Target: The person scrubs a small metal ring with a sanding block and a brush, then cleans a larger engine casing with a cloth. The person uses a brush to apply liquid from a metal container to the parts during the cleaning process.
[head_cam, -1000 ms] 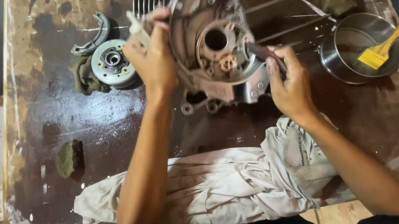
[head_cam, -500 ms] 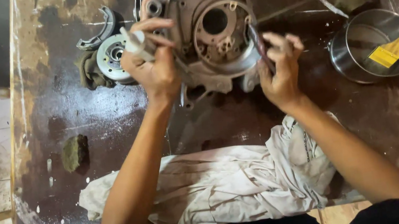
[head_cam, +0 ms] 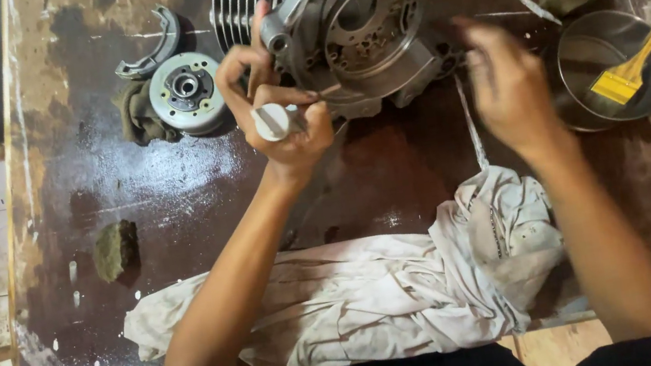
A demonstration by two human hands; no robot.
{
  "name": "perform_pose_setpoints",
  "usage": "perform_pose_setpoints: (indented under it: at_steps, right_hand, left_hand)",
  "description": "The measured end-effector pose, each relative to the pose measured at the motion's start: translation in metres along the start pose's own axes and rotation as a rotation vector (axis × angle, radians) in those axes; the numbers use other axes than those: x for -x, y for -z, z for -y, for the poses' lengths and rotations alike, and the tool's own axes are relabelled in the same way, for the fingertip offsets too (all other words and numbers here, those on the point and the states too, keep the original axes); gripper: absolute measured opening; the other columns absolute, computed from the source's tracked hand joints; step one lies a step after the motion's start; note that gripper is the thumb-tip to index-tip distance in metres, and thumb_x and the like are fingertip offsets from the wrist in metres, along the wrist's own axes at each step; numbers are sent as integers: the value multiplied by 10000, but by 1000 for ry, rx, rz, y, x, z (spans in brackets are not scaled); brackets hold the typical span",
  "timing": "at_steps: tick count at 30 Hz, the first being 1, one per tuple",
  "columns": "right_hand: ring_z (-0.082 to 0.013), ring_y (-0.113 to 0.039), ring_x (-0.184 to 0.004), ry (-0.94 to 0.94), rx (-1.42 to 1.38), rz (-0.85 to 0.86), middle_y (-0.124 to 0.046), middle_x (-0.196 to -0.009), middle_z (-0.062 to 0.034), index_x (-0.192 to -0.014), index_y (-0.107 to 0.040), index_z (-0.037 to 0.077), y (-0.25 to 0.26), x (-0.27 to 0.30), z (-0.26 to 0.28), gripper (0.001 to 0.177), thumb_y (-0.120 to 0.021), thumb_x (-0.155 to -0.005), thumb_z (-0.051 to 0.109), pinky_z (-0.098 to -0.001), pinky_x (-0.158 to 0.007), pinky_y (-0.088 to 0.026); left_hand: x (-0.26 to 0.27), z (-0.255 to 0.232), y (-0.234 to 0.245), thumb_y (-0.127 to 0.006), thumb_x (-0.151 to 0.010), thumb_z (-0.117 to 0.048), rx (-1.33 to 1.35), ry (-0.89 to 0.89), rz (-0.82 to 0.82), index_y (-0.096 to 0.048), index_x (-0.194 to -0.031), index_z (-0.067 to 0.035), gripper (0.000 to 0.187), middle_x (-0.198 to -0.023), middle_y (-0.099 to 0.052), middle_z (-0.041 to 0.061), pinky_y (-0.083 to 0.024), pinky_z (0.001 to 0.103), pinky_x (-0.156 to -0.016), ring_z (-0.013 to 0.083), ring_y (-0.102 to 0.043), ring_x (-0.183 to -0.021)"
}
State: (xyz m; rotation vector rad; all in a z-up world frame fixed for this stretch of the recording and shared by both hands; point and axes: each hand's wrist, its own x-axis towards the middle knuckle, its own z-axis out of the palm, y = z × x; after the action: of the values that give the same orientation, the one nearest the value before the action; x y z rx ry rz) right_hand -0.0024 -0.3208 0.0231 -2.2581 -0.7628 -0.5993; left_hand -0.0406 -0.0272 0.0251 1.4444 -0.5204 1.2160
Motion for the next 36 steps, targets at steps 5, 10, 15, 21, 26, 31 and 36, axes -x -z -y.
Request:
perform_pose_setpoints:
  at_steps: [5, 10, 15, 21, 26, 31, 36]
  right_hand:
    - [-449, -646, -1186, -63, 440, -103, -673, -1274, -284, -1241, -642, -112, 85, 14, 21, 198, -569, -1078, -26, -489, -1042, -513]
    - [-447, -663, -1117, -337, 496, 173, -696, -1155, -286, -1169, -685, -75, 100, 86, -107, 203, -623, -1114, 110, -478, -989, -509]
    - [-461, -682, -1099, -410, 461, 331, -704, -1181, -296, -1221, -720, -35, 99, 84, -163, 315, -680, -1048, 225, -491, -958, -538]
    - [-502, -656, -1045, -450, 630, 205, -701, -1051, -315, -1181, -702, -68, 104, 46, -83, 250, -581, -1146, 147, -558, -896, -516]
    - [-450, -661, -1094, -43, 374, -69, -679, -1141, -318, -1233, -618, -92, 82, 1, 64, 321, -527, -927, -59, -519, -1001, -527]
    - [-453, -657, -1063, -175, 368, 171, -658, -1163, -271, -1319, -659, -25, 15, 19, 71, 429, -653, -890, -17, -497, -986, -529]
    - [-492, -629, -1241, -4, 226, 122, -564, -1445, -254, -1376, -624, -37, -17, 20, 79, 483, -603, -895, -73, -491, -1068, -529]
  left_hand:
    - [6, -4, -1, -626, -883, 84, 57, -35, 11, -562, -872, 17, 93, -1469, -362, 178, -333, 554, -1219, 490, -336, -1528]
    - [42, 6, -13, -535, -1053, 68, 210, 91, -18, -502, -997, -10, 102, -1569, -429, 242, -412, 519, -1249, 445, -399, -1497]
    - [47, -4, -26, -516, -1096, 61, 223, 147, -93, -490, -1004, -28, 131, -1561, -445, 268, -447, 495, -1215, 455, -427, -1474]
    - [41, -3, -18, -590, -1058, 37, -154, 42, 6, -523, -1052, -108, 160, -1509, -509, 277, -472, 479, -1155, 417, -538, -1396]
    - [53, 22, -10, -592, -1014, -112, 77, -51, 71, -265, -1466, -189, 563, -1532, -493, 237, -457, 461, -1184, 362, -553, -1383]
    - [56, 7, 2, -576, -1055, -114, -44, 96, 193, -125, -1616, -124, 719, -1595, -441, 213, -418, 430, -1225, 353, -508, -1459]
    - [58, 13, 4, -552, -1043, -170, -150, 159, 241, -256, -1597, -40, 641, -1623, -395, 189, -388, 446, -1242, 378, -457, -1512]
